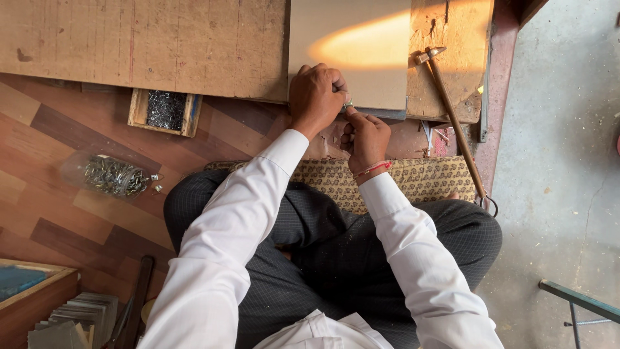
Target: The person sits on a mat and repeatedly assembles small rectangular cardboard pieces by placing metal clips on their edges and hammering them in. The person also uses scissors to trim the edges of the cardboard pieces before fastening them.
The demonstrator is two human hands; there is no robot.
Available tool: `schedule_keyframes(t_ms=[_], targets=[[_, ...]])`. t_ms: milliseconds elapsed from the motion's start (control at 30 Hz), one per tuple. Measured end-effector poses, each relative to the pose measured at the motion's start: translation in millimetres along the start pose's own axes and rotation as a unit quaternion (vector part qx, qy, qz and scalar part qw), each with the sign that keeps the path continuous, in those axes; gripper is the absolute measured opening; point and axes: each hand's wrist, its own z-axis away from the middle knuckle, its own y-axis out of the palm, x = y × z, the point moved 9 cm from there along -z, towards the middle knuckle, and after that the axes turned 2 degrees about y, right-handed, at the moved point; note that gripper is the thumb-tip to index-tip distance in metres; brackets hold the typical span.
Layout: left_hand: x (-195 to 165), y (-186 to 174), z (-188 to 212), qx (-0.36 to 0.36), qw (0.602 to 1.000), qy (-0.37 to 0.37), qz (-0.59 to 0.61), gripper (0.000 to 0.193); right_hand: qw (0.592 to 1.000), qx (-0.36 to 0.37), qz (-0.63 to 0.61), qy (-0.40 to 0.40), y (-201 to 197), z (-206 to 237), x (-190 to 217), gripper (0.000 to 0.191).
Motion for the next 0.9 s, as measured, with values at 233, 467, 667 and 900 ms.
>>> schedule_keyframes(t_ms=[233, 467, 667, 900], targets=[[-6, -1, 3, -0.025, 0.999, 0.009, -0.036, 0.014, 0.998, -0.027, 0.002, -0.061, 2, 3, 8, 0.024], [-2, 4, 3, -0.013, 1.000, 0.005, 0.001, 0.014, 0.998, -0.034, -0.030, -0.039, 3, -2, 5, 0.019], [45, -75, -19, -0.053, 0.981, 0.018, 0.186, 0.002, 0.998, -0.025, -0.038, -0.045, 3, -6, 4, 0.020], [206, -227, 63, -0.055, 0.948, -0.193, -0.247, 0.008, 0.997, -0.020, -0.069, -0.041, 4, -7, 1, 0.024]])
